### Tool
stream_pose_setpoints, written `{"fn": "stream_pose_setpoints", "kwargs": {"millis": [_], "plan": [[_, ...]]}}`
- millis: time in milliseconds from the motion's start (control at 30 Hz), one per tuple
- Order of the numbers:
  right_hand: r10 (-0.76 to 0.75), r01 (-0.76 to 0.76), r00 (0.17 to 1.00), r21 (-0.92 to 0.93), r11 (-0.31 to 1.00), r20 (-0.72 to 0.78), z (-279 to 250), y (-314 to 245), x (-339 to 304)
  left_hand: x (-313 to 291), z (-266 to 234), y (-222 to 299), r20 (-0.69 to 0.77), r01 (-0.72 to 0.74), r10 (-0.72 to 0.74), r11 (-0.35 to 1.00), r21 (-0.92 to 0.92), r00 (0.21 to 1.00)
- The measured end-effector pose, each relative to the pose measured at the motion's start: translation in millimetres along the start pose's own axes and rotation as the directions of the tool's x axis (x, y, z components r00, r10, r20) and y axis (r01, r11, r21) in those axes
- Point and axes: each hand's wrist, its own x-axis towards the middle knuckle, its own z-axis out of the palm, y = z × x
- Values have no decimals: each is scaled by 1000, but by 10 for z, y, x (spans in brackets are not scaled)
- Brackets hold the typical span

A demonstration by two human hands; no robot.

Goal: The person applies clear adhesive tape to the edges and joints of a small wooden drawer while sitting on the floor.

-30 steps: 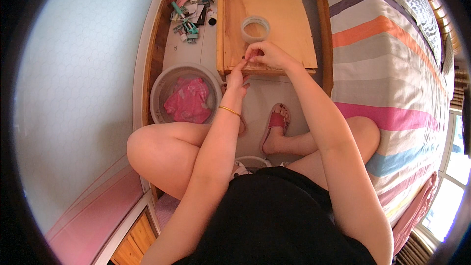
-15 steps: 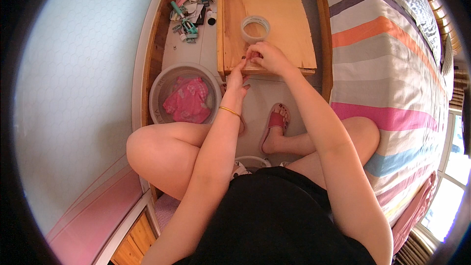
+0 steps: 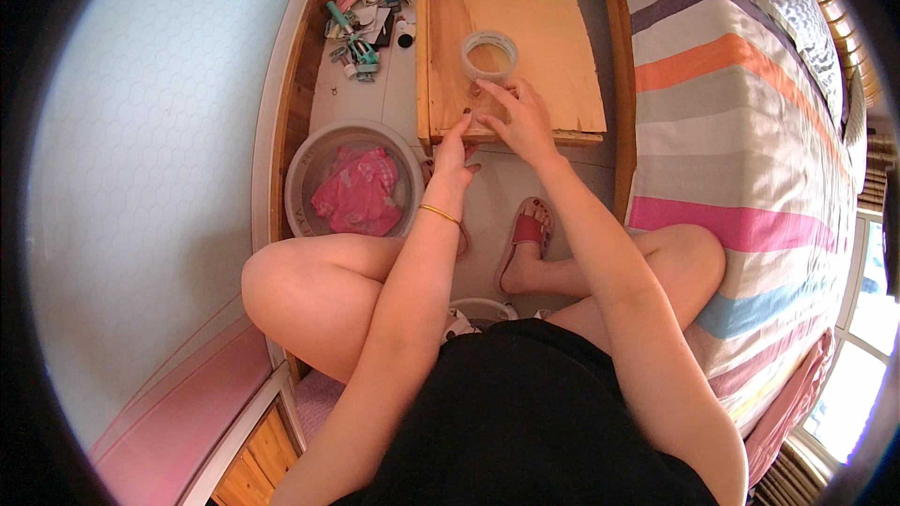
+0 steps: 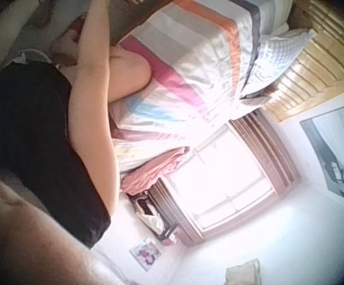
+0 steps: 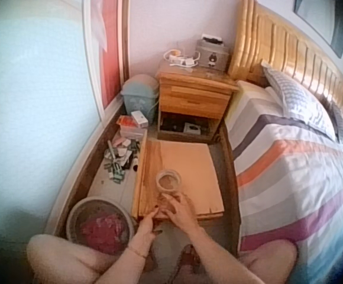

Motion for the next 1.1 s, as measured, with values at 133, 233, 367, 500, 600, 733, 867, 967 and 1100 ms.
{"fn": "stream_pose_setpoints", "kwargs": {"millis": [133,233,367,500,600,733,867,967,1100], "plan": [[66,-72,995,-77,994,-80,63,-29,-15,-10,-15,11,34,-7,7,1000,-3,999],[107,-121,988,-135,983,-108,102,-19,-26,-15,-18,17,24,-4,4,1000,-5,1000],[182,-215,972,-244,946,-150,156,42,6,-57,13,25,22,9,-9,1000,-11,1000],[208,-261,955,-267,928,-212,211,117,34,-59,45,18,8,12,-12,1000,-27,1000],[249,-292,951,-269,918,-185,218,75,52,-8,-2,9,24,19,-18,999,-29,1000],[247,-282,956,-276,919,-157,201,-13,24,27,-16,8,-5,25,-25,999,-29,1000],[259,-289,956,-304,908,-136,161,-10,-62,-96,62,53,21,16,-16,1000,-25,1000],[244,-267,963,-296,917,-112,120,-38,-108,-75,41,56,18,27,-27,1000,-16,999],[243,-239,970,-285,928,-21,64,-80,-159,11,-33,43,44,45,-46,999,19,998]]}}
